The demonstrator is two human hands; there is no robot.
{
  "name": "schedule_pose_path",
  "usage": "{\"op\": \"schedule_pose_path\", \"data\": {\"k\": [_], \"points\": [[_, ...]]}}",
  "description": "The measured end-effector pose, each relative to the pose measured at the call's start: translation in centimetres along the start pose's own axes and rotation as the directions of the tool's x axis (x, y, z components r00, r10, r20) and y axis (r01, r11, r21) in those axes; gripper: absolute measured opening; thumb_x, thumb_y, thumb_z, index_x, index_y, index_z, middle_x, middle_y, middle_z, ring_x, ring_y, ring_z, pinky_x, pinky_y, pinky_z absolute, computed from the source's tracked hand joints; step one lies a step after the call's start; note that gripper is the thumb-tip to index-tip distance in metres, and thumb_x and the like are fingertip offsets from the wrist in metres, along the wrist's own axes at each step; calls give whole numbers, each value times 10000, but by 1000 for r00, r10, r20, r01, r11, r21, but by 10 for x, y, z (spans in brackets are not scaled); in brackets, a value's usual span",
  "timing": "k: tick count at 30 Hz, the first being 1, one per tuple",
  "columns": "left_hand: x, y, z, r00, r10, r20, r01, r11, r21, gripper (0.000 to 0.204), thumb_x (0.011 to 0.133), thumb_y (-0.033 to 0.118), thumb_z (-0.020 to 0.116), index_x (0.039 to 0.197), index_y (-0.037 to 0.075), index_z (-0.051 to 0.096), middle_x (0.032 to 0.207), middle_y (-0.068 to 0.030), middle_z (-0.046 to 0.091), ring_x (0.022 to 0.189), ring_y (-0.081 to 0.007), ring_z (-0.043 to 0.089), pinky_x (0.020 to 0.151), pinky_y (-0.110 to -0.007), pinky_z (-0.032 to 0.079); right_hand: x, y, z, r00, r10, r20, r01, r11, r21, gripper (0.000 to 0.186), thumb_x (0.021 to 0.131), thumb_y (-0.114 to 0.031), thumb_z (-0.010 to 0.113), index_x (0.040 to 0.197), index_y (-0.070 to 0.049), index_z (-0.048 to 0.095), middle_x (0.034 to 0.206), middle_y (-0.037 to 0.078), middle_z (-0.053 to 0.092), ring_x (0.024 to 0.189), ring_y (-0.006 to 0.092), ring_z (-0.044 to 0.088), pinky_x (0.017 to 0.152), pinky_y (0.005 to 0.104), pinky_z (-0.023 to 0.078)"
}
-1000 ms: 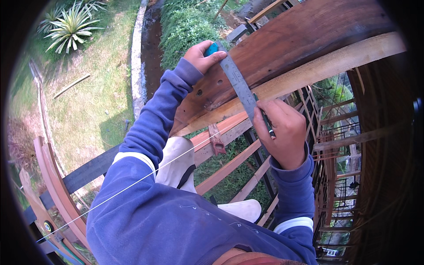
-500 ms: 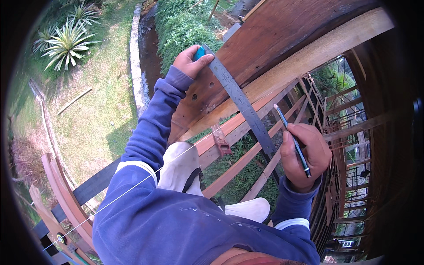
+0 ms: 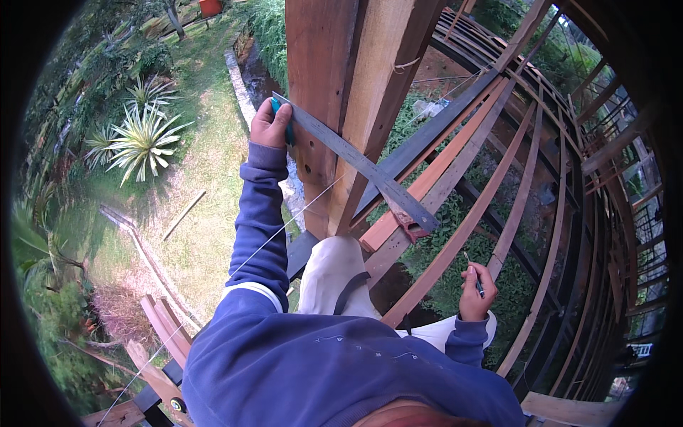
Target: The person uses a hand saw to cut a curved wooden plank on a wooden structure. They then use a square ruler and a pencil to mark measurements on the wood.
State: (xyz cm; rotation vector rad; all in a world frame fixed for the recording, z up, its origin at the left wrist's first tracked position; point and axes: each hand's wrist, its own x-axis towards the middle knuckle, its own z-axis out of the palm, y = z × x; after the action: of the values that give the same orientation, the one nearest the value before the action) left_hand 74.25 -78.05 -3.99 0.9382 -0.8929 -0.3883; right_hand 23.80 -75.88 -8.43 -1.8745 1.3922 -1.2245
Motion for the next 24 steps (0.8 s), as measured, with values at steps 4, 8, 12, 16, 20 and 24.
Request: {"op": "schedule_pose_path", "data": {"k": [4, 8, 12, 16, 20, 24], "points": [[2, -5, 1, 1000, 11, -22, -11, 999, -32, 188, 1012, 254, 611, 1026, 67, 618, 865, 53, 613, 756, -37, 529, 677, -226, 448, -22, 46, 13, 981, 140, 132, -147, 988, 40, 168, 997, -140, 601, 1041, -3, 689, 781, 39, 665, 613, 65, 564, 540, 227, 448], [4, -13, -9, 998, 24, -53, -26, 999, -39, 267, 1017, 297, 592, 1106, 48, 624, 864, 31, 636, 732, -58, 570, 649, -228, 460, -13, 19, 17, 940, 158, 304, -193, 977, 88, 168, 972, -118, 620, 1014, 27, 693, 802, 94, 699, 713, 141, 647, 648, 296, 498], [6, -15, -11, 999, 43, -1, -43, 997, -59, 321, 1029, 296, 565, 1193, 22, 593, 1009, -20, 671, 855, -103, 623, 770, -262, 505, -10, 27, 13, 975, 86, 207, -114, 986, 125, 169, 965, -124, 638, 1021, 22, 700, 797, 102, 701, 700, 147, 651, 644, 300, 508], [4, -14, -10, 999, 47, -18, -48, 997, -67, 343, 1036, 299, 549, 1219, 11, 582, 1040, -34, 676, 881, -114, 632, 798, -270, 510, -7, 26, 8, 961, 179, 210, -220, 956, 196, 174, 989, -124, 603, 1042, 19, 688, 833, 66, 696, 664, 85, 601, 600, 241, 487], [8, -21, -27, 997, 70, 33, -68, 996, -52, 344, 1036, 296, 550, 1221, 8, 580, 1054, -37, 674, 906, -116, 632, 816, -273, 507, -6, 28, 9, 951, 198, 236, -248, 948, 202, 198, 1001, -130, 572, 1066, 21, 683, 844, 64, 681, 662, 78, 580, 610, 234, 471], [6, -16, -13, 998, 66, -17, -67, 995, -76, 326, 1030, 290, 562, 1203, 16, 587, 1027, -24, 674, 874, -108, 625, 794, -267, 504, -4, 33, 9, 957, 197, 214, -256, 919, 299, 237, 1000, -100, 503, 1080, 33, 682, 844, 53, 635, 675, 90, 559, 623, 233, 455]]}}
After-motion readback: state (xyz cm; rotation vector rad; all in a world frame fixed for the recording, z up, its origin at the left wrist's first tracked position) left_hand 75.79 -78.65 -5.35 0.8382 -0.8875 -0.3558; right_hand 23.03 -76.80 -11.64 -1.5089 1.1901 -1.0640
